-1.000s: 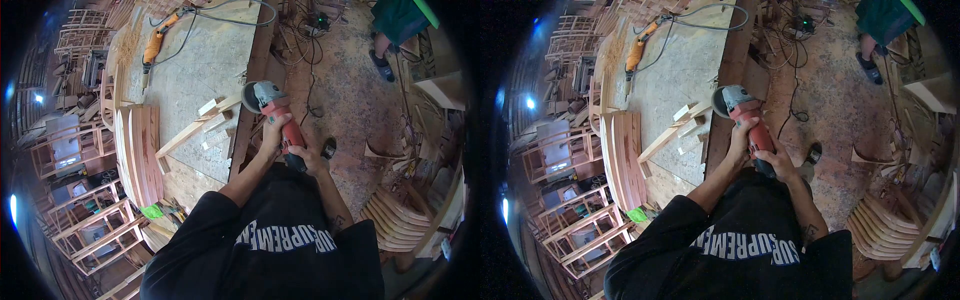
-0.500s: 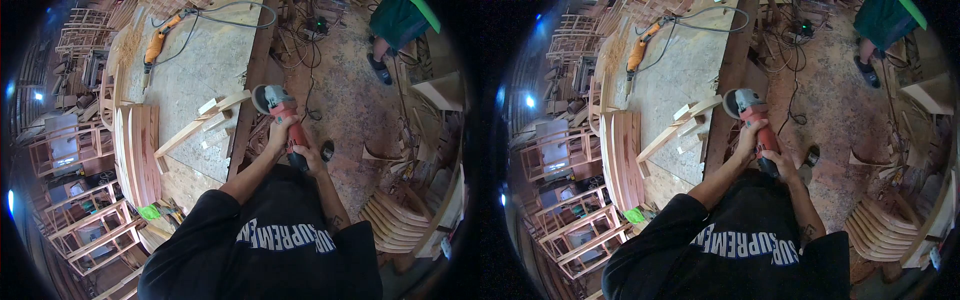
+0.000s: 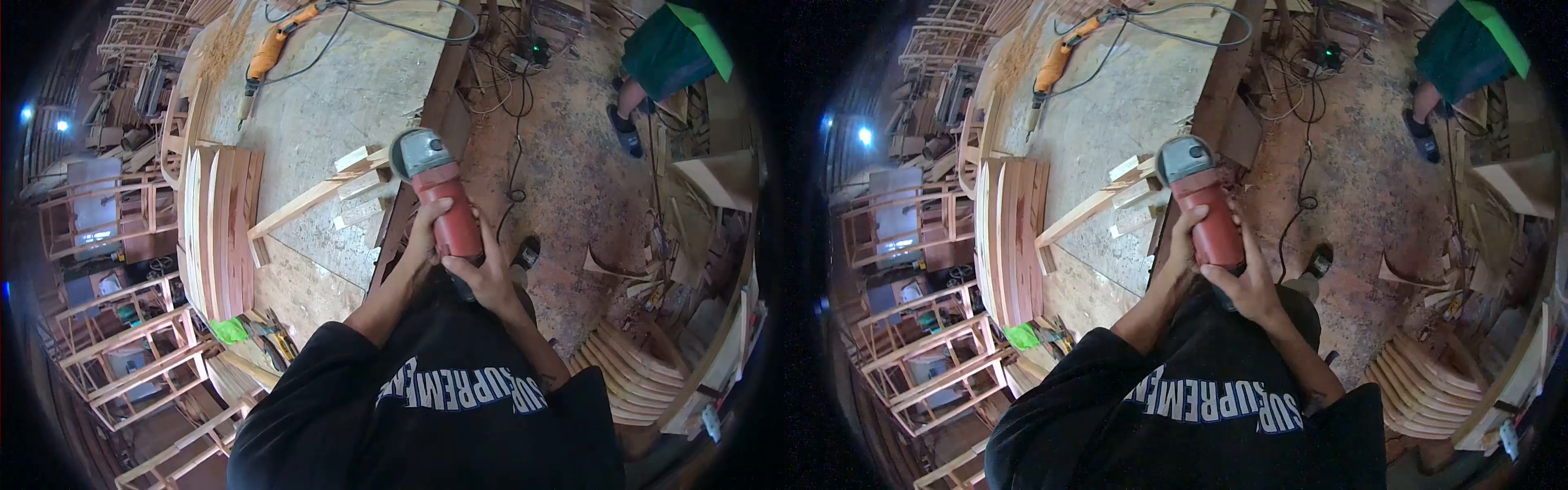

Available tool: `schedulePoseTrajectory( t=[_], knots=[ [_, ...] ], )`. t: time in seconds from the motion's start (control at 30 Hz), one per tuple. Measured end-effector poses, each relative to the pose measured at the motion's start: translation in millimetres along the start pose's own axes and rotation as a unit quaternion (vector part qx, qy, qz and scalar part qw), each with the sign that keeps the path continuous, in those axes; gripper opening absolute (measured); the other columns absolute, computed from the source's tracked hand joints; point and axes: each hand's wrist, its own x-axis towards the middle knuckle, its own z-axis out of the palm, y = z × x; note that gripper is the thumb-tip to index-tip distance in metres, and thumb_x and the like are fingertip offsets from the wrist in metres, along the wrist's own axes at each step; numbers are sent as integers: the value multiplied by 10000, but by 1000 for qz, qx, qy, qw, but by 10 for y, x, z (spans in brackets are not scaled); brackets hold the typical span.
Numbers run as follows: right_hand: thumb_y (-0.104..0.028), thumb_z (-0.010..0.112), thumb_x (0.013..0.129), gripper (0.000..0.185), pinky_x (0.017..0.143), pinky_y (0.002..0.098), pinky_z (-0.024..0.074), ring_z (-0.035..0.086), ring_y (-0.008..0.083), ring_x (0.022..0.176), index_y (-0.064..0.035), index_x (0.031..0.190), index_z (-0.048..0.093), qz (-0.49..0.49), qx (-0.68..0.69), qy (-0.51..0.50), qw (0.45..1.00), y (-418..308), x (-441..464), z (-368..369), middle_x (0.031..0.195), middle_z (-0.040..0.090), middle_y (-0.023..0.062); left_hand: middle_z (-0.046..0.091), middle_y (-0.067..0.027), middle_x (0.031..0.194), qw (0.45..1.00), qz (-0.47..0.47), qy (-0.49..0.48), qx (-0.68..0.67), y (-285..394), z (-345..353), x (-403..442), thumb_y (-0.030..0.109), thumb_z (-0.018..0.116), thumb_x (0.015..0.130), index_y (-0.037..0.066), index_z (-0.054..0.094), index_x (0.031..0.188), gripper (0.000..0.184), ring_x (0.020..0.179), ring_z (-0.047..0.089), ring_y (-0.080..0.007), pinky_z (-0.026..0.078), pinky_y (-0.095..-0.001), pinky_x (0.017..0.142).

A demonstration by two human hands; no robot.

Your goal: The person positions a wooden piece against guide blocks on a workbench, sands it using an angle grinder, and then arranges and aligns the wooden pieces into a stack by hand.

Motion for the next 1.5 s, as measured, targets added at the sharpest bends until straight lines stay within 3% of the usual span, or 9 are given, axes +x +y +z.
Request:
schedulePoseTrajectory(
  t=[0.2,0.4,0.73,0.87,0.93,1.0,1.13,1.4,1.5],
  knots=[
    [-178,736,750,920,1010,386,391,498,368,1198,30,1459,187,-89,-187,-25,978,-157,100,480,1304,442,246,558,-123,972,979,128,-78,-140,193,-335,-146,354,670,735,3,434,1209,636,869,589,-244,528,-370,818],
    [-214,726,756,972,900,423,480,547,412,1142,12,1484,122,-51,-176,-36,982,-134,103,609,1311,449,293,545,-107,956,963,130,-111,-208,187,-522,-93,367,672,728,9,429,1213,650,852,573,-233,527,-370,794],
    [-234,740,767,891,1011,393,399,496,343,1227,36,1448,233,-52,-140,7,989,-6,144,253,1321,455,248,570,-117,997,982,102,-85,-132,98,-241,54,313,645,778,19,442,1211,561,886,598,-244,529,-375,812],
    [-232,747,775,859,1010,353,394,500,267,1207,31,1438,268,17,-21,-5,1000,44,156,-37,1314,472,194,608,-125,973,999,4,-2,-33,36,-17,126,271,654,796,7,491,1169,486,847,620,-235,523,-354,800],
    [-202,728,784,820,973,336,427,528,216,1131,-1,1443,286,-9,7,-19,1000,131,196,-185,1275,493,142,615,-110,955,997,20,44,56,-129,-146,317,264,654,805,21,517,1138,435,829,623,-212,523,-344,776],
    [-183,699,797,760,901,308,470,555,178,1040,-39,1438,316,99,172,-38,979,245,208,-290,1203,521,109,619,-87,917,995,27,40,84,-174,-79,425,258,654,810,32,549,1080,368,789,621,-186,517,-324,727],
    [-199,681,808,687,751,267,511,575,144,877,-62,1405,372,154,263,-13,952,394,199,-413,1095,548,60,610,-63,827,979,56,74,180,-255,49,567,224,648,818,34,578,983,261,702,603,-163,498,-299,660],
    [-221,663,831,624,737,273,508,576,134,878,-52,1376,411,194,262,-11,945,643,148,-645,1065,559,55,596,-47,816,974,27,88,206,-460,78,726,219,666,800,53,572,943,238,686,579,-149,476,-298,642],
    [-222,661,833,632,779,284,499,575,146,904,-50,1383,402,130,213,9,968,559,87,-534,1073,557,63,598,-48,818,975,32,84,202,-366,171,538,226,668,798,55,574,945,244,684,581,-149,476,-297,639]
  ],
)
